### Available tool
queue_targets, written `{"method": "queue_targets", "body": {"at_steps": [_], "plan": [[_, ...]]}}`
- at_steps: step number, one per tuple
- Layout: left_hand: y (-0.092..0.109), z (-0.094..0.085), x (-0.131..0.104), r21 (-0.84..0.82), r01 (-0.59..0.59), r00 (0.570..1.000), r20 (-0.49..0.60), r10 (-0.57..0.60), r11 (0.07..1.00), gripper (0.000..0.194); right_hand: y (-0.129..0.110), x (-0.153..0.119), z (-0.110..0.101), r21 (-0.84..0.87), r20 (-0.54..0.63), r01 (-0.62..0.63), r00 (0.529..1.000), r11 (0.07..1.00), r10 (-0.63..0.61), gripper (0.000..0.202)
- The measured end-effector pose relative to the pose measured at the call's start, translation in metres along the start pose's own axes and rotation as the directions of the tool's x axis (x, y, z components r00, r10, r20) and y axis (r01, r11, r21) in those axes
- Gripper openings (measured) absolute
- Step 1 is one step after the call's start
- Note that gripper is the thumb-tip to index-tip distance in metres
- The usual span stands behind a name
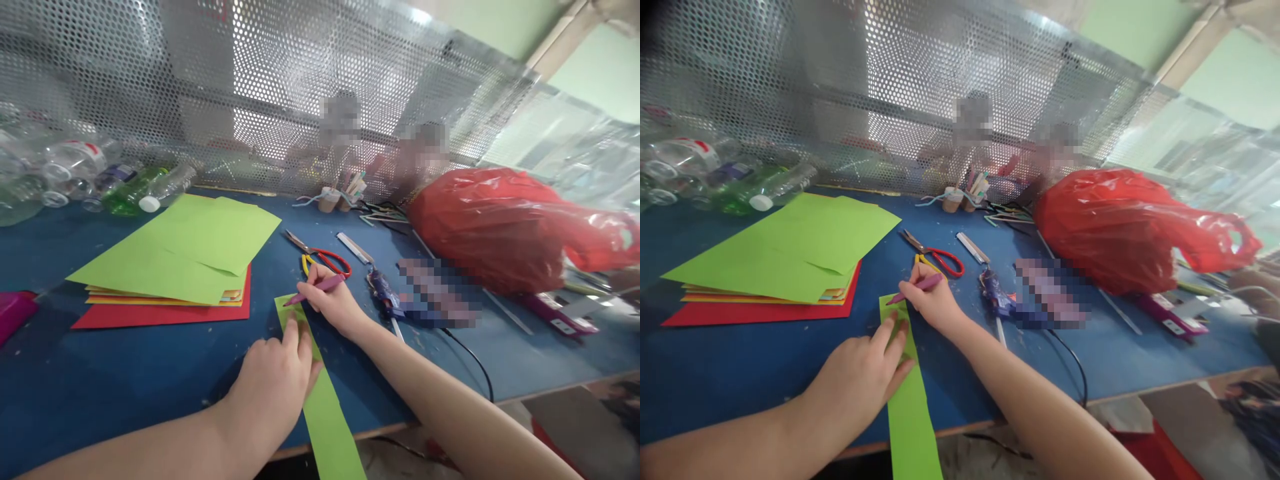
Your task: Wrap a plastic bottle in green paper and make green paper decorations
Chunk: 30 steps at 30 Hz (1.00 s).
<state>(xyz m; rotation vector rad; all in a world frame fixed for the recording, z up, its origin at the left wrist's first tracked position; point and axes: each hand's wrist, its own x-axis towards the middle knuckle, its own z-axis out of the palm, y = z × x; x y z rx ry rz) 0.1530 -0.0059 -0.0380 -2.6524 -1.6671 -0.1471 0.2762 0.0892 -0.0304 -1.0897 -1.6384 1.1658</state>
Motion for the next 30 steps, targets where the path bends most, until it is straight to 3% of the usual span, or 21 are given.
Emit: {"method": "queue_targets", "body": {"at_steps": [14, 24, 30], "plan": [[0.001, 0.0015, -0.0009, 0.062, -0.013, 0.994, -0.108, 0.019, 0.998, 0.04, 0.0025, 0.0021, 0.0002, 0.028, 0.081, 0.005, 0.997, 1.0, -0.007, 0.028], [0.0014, 0.0011, -0.0002, 0.066, -0.017, 0.996, -0.091, 0.023, 0.998, 0.044, 0.0043, 0.0016, 0.0003, -0.023, 0.107, 0.015, 0.994, 1.0, -0.013, 0.026], [0.0011, 0.0007, -0.0003, 0.052, -0.017, 0.998, -0.064, 0.02, 0.999, 0.043, 0.0033, 0.0012, 0.0027, -0.055, 0.053, 0.03, 0.998, 0.998, -0.027, 0.026]]}}
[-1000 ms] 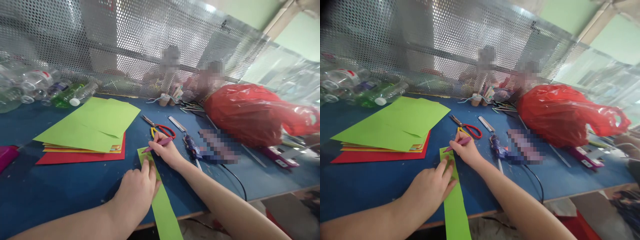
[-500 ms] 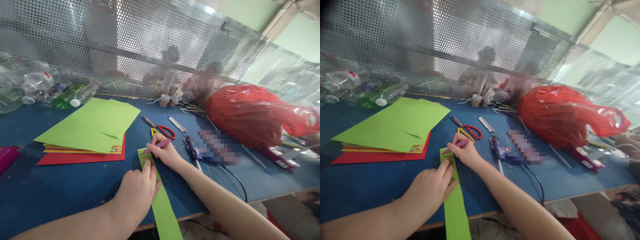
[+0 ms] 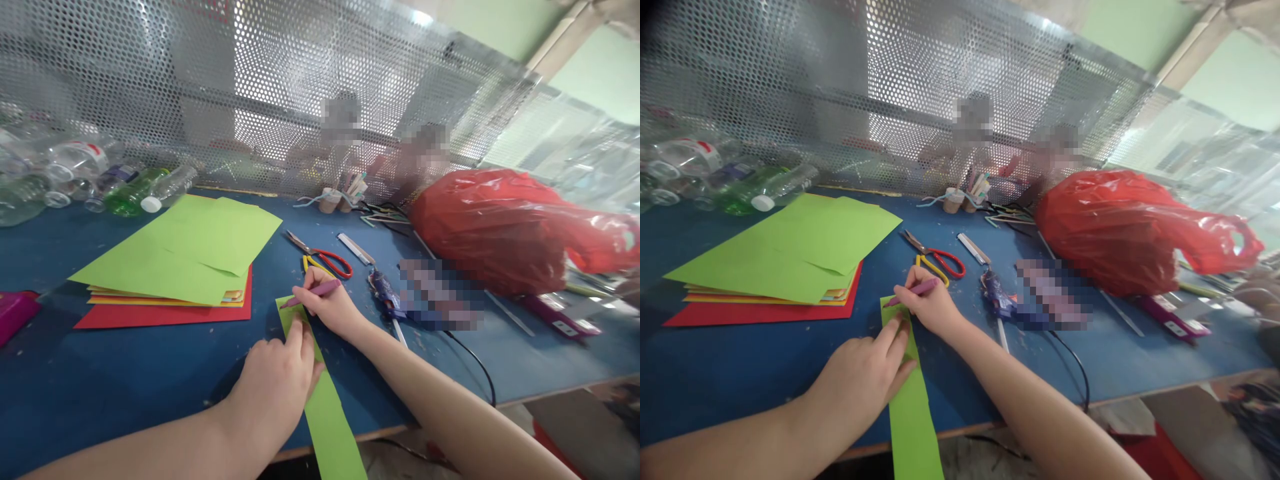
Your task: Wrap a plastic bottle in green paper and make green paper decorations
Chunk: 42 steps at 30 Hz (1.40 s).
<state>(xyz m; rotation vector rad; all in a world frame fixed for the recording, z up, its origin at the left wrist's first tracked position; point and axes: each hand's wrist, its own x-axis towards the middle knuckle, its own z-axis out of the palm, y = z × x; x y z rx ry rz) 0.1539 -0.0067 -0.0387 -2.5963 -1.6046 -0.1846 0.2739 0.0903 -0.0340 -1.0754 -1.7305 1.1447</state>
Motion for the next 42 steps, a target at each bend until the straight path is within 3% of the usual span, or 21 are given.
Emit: {"method": "queue_targets", "body": {"at_steps": [11, 18, 25, 42], "plan": [[0.0, 0.0, 0.0, 0.005, 0.0, 1.0, 0.01, 0.0, 1.0, 0.04, -0.001, 0.0, 0.0, -0.115, -0.176, 0.054, 0.982, 0.992, -0.074, 0.024], [0.0, 0.001, 0.0, 0.008, -0.001, 1.0, -0.026, 0.001, 1.0, 0.038, 0.001, 0.002, -0.002, -0.167, -0.229, 0.08, 0.966, 0.983, -0.117, 0.022], [-0.001, 0.004, 0.0, 0.016, 0.0, 0.999, -0.052, 0.001, 1.0, 0.038, 0.002, 0.002, -0.004, -0.169, -0.254, 0.101, 0.957, 0.98, -0.142, 0.021], [-0.002, -0.002, 0.001, 0.004, -0.01, 1.0, 0.016, 0.01, 1.0, 0.04, -0.003, 0.002, -0.01, -0.173, -0.23, 0.065, 0.968, 0.983, -0.105, 0.022]]}}
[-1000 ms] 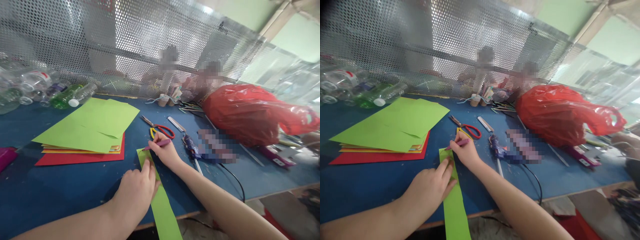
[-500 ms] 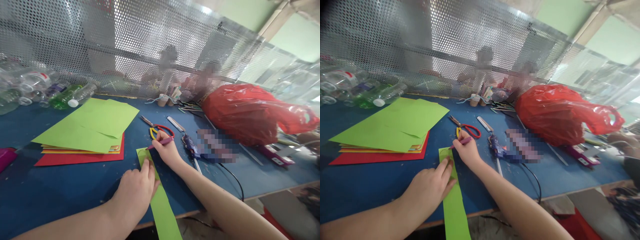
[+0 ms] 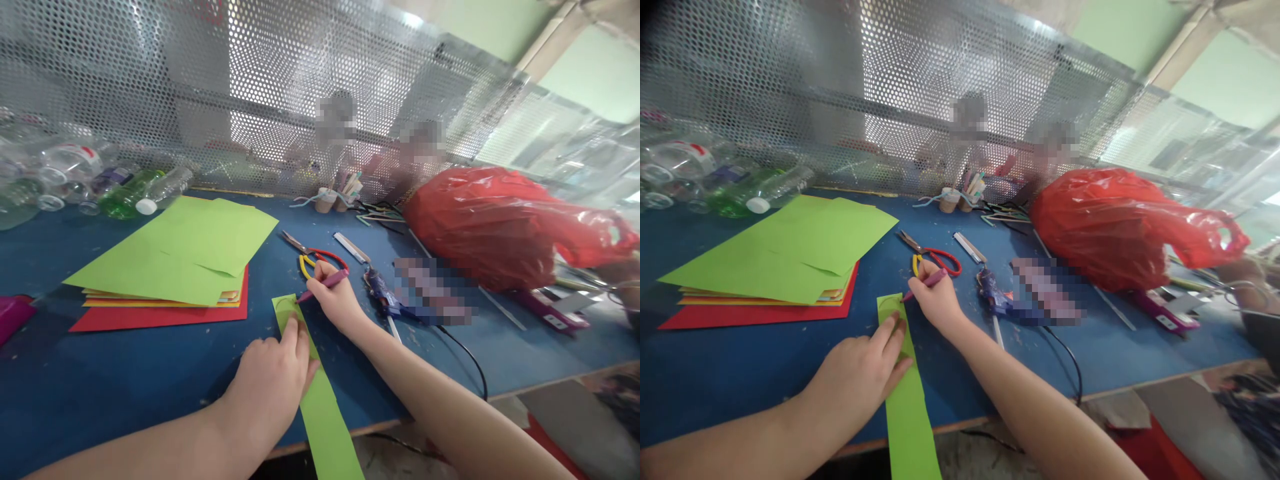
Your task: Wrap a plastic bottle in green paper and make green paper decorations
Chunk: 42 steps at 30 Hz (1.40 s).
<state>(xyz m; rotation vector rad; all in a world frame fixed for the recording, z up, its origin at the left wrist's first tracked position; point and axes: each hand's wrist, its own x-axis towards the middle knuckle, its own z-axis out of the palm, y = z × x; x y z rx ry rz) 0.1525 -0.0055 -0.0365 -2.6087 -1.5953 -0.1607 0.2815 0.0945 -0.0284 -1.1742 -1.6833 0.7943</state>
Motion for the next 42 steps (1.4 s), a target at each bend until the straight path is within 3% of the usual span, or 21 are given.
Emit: {"method": "queue_targets", "body": {"at_steps": [5, 9, 12, 20, 24, 28, 31, 33, 37, 39, 42], "plan": [[0.0, -0.001, 0.001, -0.01, 0.003, 1.0, 0.03, -0.002, 1.0, 0.041, 0.0, 0.001, 0.001, 0.05, -0.008, -0.015, 1.0, 0.999, 0.016, 0.022], [0.001, -0.003, 0.0, -0.004, -0.004, 0.999, 0.049, 0.005, 1.0, 0.043, 0.002, 0.003, 0.001, 0.343, -0.055, -0.192, 0.973, 0.919, 0.224, 0.025], [-0.003, -0.006, -0.002, 0.0, -0.016, 0.999, 0.04, 0.016, 1.0, 0.044, 0.002, 0.004, -0.001, 0.497, -0.016, -0.277, 0.945, 0.822, 0.328, 0.025], [-0.03, -0.027, 0.002, -0.036, 0.018, 0.997, 0.073, -0.015, 0.999, 0.044, 0.001, 0.008, -0.008, 0.609, 0.045, -0.352, 0.91, 0.711, 0.412, 0.029], [-0.043, -0.039, 0.004, -0.041, 0.097, 0.987, 0.13, -0.091, 0.994, 0.041, -0.001, 0.009, -0.01, 0.621, 0.064, -0.363, 0.907, 0.694, 0.416, 0.028], [-0.06, -0.048, 0.007, -0.111, 0.135, 0.977, 0.178, -0.114, 0.985, 0.051, -0.005, 0.009, -0.012, 0.619, 0.08, -0.361, 0.913, 0.698, 0.401, 0.03], [-0.076, -0.055, 0.018, -0.273, 0.084, 0.978, 0.205, -0.027, 0.958, 0.047, -0.007, 0.009, -0.012, 0.616, 0.075, -0.354, 0.916, 0.704, 0.394, 0.031], [-0.082, -0.06, 0.03, -0.397, -0.022, 0.961, 0.245, 0.129, 0.917, 0.046, -0.008, 0.009, -0.012, 0.611, 0.07, -0.355, 0.914, 0.708, 0.399, 0.031], [-0.075, -0.065, 0.054, -0.527, -0.267, 0.809, 0.333, 0.485, 0.807, 0.049, -0.011, 0.01, -0.013, 0.596, 0.067, -0.368, 0.908, 0.714, 0.413, 0.03], [-0.066, -0.064, 0.061, -0.47, -0.335, 0.781, 0.346, 0.52, 0.816, 0.047, -0.011, 0.01, -0.014, 0.595, 0.071, -0.371, 0.908, 0.713, 0.413, 0.03], [-0.056, -0.059, 0.062, -0.409, -0.393, 0.776, 0.334, 0.535, 0.824, 0.045, -0.012, 0.01, -0.015, 0.596, 0.074, -0.365, 0.912, 0.715, 0.404, 0.03]]}}
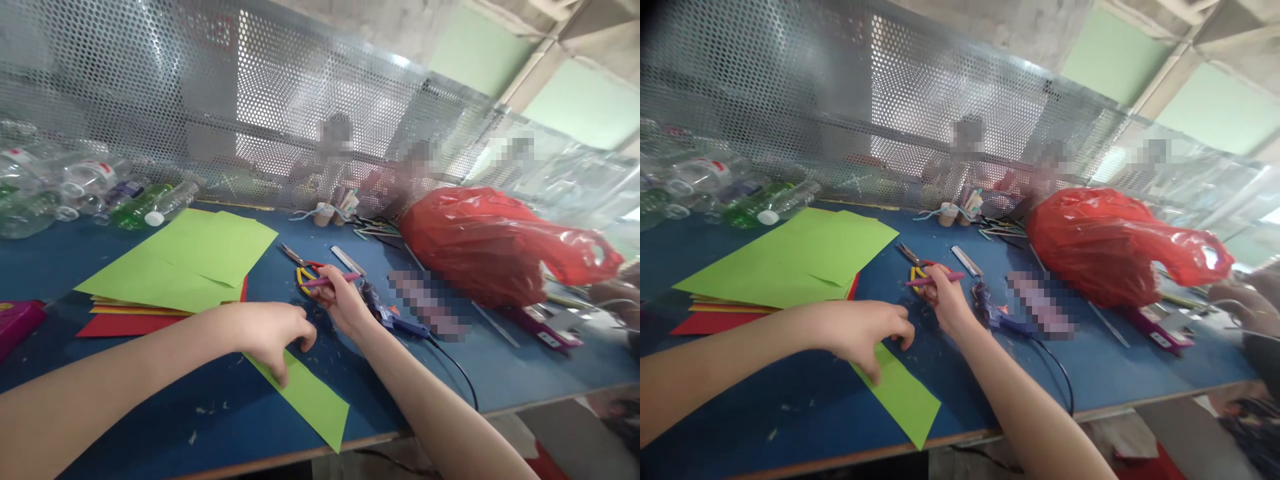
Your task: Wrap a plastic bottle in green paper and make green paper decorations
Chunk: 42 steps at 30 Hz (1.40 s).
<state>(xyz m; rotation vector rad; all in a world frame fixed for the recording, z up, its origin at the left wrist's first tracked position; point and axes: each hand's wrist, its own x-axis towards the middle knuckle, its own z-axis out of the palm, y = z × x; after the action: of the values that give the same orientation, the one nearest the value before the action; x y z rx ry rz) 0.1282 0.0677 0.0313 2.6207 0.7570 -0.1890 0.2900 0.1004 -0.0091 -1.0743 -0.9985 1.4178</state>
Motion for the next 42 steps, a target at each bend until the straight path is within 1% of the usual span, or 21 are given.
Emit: {"method": "queue_targets", "body": {"at_steps": [3, 6, 8, 11, 16, 19, 22, 24, 25, 27, 29, 30, 31, 32, 34, 36, 37, 38, 39, 41, 42], "plan": [[-0.001, 0.008, -0.002, -0.007, -0.014, 1.0, -0.027, 0.014, 1.0, 0.034, 0.0, 0.0, -0.001, 0.003, 0.009, 0.015, 1.0, 1.0, -0.015, 0.03], [-0.003, 0.014, -0.01, -0.054, 0.005, 0.999, -0.05, -0.007, 0.999, 0.02, 0.001, 0.0, -0.001, 0.006, 0.025, 0.024, 0.999, 1.0, -0.024, 0.03], [-0.002, 0.017, -0.014, -0.09, 0.01, 0.995, -0.095, -0.018, 0.996, 0.021, 0.001, -0.001, 0.0, 0.006, 0.04, 0.026, 0.999, 1.0, -0.026, 0.03], [0.0, 0.02, -0.018, -0.122, 0.017, 0.988, -0.152, -0.035, 0.992, 0.033, 0.0, -0.002, 0.0, 0.009, 0.06, 0.035, 0.998, 0.999, -0.036, 0.03], [0.0, 0.024, -0.02, -0.169, 0.04, 0.995, -0.086, -0.055, 0.985, 0.022, -0.002, -0.002, 0.001, 0.023, 0.064, 0.034, 0.997, 0.999, -0.036, 0.031], [-0.003, 0.023, -0.019, -0.164, 0.033, 0.993, -0.11, -0.052, 0.986, 0.02, -0.003, -0.001, -0.001, 0.044, 0.063, 0.042, 0.997, 0.998, -0.045, 0.03], [-0.008, 0.017, -0.022, -0.278, 0.06, 0.988, -0.121, -0.097, 0.959, 0.017, -0.005, 0.0, -0.004, 0.078, 0.055, 0.057, 0.997, 0.995, -0.062, 0.027], [-0.011, 0.009, -0.025, -0.465, 0.063, 0.984, -0.12, -0.133, 0.883, 0.023, -0.007, 0.001, -0.004, 0.097, 0.033, 0.077, 0.996, 0.992, -0.08, 0.027], [-0.012, 0.005, -0.026, -0.586, 0.051, 0.978, -0.133, -0.158, 0.809, 0.03, -0.009, 0.001, -0.004, 0.095, 0.022, 0.074, 0.997, 0.993, -0.077, 0.029], [-0.012, -0.001, -0.028, -0.813, -0.004, 0.95, -0.185, -0.252, 0.582, 0.041, -0.011, 0.0, -0.003, 0.069, 0.006, 0.031, 0.999, 0.997, -0.032, 0.034], [-0.011, 0.001, -0.027, -0.936, -0.064, 0.882, -0.216, -0.419, 0.346, 0.043, -0.012, -0.002, -0.002, 0.022, 0.044, -0.036, 0.998, 0.999, 0.035, 0.034], [-0.01, 0.006, -0.025, -0.962, -0.084, 0.836, -0.211, -0.507, 0.261, 0.043, -0.012, -0.003, -0.002, 0.0, 0.087, -0.057, 0.995, 0.998, 0.057, 0.033], [-0.008, 0.012, -0.023, -0.974, -0.088, 0.789, -0.196, -0.582, 0.209, 0.042, -0.011, -0.005, -0.001, -0.021, 0.133, -0.067, 0.989, 0.998, 0.069, 0.031], [-0.007, 0.02, -0.02, -0.982, -0.078, 0.753, -0.172, -0.635, 0.174, 0.042, -0.01, -0.006, -0.001, -0.044, 0.182, -0.07, 0.98, 0.997, 0.077, 0.029], [-0.004, 0.038, -0.013, -0.986, -0.083, 0.718, -0.161, -0.677, 0.146, 0.04, -0.005, -0.007, 0.0, -0.092, 0.248, -0.051, 0.966, 0.994, 0.073, 0.03], [-0.002, 0.052, -0.009, -0.98, -0.062, 0.689, -0.178, -0.703, 0.187, 0.038, 0.0, -0.005, 0.0, -0.154, 0.274, -0.015, 0.96, 0.988, 0.058, 0.035], [-0.002, 0.056, -0.009, -0.968, -0.045, 0.692, -0.209, -0.691, 0.247, 0.038, 0.003, -0.004, 0.0, -0.192, 0.285, 0.017, 0.958, 0.981, 0.039, 0.034], [-0.002, 0.058, -0.009, -0.939, -0.009, 0.695, -0.253, -0.673, 0.344, 0.038, 0.006, -0.003, 0.0, -0.234, 0.299, 0.062, 0.954, 0.97, 0.011, 0.032], [-0.002, 0.058, -0.01, -0.882, 0.041, 0.696, -0.312, -0.647, 0.469, 0.037, 0.008, -0.002, -0.001, -0.281, 0.319, 0.117, 0.947, 0.953, -0.023, 0.028], [-0.002, 0.055, -0.014, -0.669, 0.173, 0.687, -0.444, -0.575, 0.723, 0.031, 0.01, -0.001, -0.003, -0.375, 0.384, 0.241, 0.919, 0.895, -0.087, 0.023], [-0.002, 0.053, -0.016, -0.531, 0.227, 0.685, -0.509, -0.521, 0.816, 0.027, 0.01, -0.001, -0.004, -0.415, 0.424, 0.298, 0.899, 0.86, -0.107, 0.022]]}}
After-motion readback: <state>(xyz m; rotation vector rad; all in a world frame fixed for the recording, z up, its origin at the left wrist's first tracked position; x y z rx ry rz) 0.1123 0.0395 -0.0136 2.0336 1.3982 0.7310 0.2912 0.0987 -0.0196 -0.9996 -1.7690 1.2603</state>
